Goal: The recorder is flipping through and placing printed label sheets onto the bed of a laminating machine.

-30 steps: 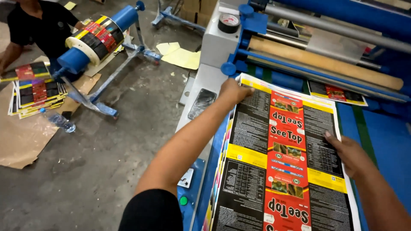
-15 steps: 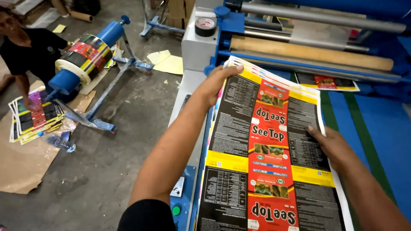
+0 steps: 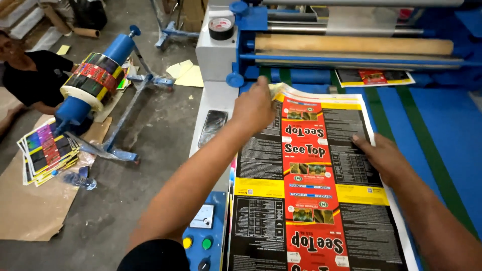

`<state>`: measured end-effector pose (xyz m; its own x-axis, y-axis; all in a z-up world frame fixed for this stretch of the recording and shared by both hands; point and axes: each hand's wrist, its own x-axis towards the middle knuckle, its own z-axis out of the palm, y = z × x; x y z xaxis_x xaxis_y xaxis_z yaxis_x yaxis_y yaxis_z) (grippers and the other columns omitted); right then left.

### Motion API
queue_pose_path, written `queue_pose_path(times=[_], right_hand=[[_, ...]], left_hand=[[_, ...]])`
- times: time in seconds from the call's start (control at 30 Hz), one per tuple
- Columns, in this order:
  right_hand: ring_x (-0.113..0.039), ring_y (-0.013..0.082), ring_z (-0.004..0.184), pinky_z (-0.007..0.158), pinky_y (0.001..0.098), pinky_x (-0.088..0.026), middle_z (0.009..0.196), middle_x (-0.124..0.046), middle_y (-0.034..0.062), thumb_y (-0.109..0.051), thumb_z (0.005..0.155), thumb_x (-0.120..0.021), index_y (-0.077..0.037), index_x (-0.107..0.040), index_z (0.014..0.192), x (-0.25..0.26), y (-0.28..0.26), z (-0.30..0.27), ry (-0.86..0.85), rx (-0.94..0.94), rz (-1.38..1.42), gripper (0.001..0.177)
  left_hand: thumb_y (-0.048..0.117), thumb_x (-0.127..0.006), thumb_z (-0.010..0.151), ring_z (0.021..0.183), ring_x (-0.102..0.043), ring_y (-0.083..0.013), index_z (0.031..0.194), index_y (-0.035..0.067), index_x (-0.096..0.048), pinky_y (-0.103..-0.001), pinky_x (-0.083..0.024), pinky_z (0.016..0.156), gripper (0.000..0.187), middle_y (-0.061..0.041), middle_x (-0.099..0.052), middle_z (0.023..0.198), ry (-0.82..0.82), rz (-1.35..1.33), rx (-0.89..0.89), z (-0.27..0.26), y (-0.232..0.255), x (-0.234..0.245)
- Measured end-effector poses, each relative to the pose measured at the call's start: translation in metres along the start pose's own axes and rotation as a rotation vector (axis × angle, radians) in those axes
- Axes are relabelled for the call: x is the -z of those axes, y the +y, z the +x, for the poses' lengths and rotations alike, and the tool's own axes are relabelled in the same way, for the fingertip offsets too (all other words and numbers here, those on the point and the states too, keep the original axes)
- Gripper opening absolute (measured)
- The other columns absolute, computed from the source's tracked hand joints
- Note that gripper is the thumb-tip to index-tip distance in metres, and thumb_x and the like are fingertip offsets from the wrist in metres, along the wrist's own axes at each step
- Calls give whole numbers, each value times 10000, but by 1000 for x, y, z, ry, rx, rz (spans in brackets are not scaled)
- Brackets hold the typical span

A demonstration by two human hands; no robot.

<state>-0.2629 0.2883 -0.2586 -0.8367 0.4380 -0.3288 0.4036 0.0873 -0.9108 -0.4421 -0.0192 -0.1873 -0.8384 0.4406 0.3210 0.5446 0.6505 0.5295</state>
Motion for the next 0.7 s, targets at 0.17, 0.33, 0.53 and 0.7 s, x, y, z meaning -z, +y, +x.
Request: queue_pose_path(times=[0.17, 0.33, 0.53, 0.7], right_hand=[[-666, 232, 810, 725, 398, -543, 984, -731, 139, -359, 974, -670, 21, -670, 1215, -12, -17, -7, 53, -24, -76, 450], [-690, 188, 830, 737, 362, -548, 979, -759, 90, -365, 937, -669, -23, -697, 1191, -7, -7, -6, 50, 172, -168, 427], [-688, 218, 843, 752, 387, -549, 1002, -760, 125, -364, 950, -674, -7, -712, 1178, -7, -16, -7, 43, 107, -161, 426], [-712, 191, 882, 790, 350, -553, 1022, -769, 98, -353, 934, -670, -26, -695, 1188, -8, -16, -12, 58, 157, -175, 415]], left_hand=[[213, -696, 859, 886, -708, -452, 1123, -31, -494, -535, -582, 696, 413, -290, -694, 1011, 110, 145, -110, -4, -8, -25], [416, -702, 895, 873, -678, -501, 1114, -51, -516, -584, -544, 738, 548, -318, -703, 930, -29, 47, 64, 8, -22, 13], [324, -616, 966, 808, -709, -485, 1127, -97, -560, -574, -565, 724, 455, -295, -721, 878, -74, 296, -82, 18, -30, 2], [308, -587, 970, 777, -715, -472, 951, -60, -642, -554, -580, 684, 373, -288, -710, 870, -90, 388, -158, 21, -26, 3]])
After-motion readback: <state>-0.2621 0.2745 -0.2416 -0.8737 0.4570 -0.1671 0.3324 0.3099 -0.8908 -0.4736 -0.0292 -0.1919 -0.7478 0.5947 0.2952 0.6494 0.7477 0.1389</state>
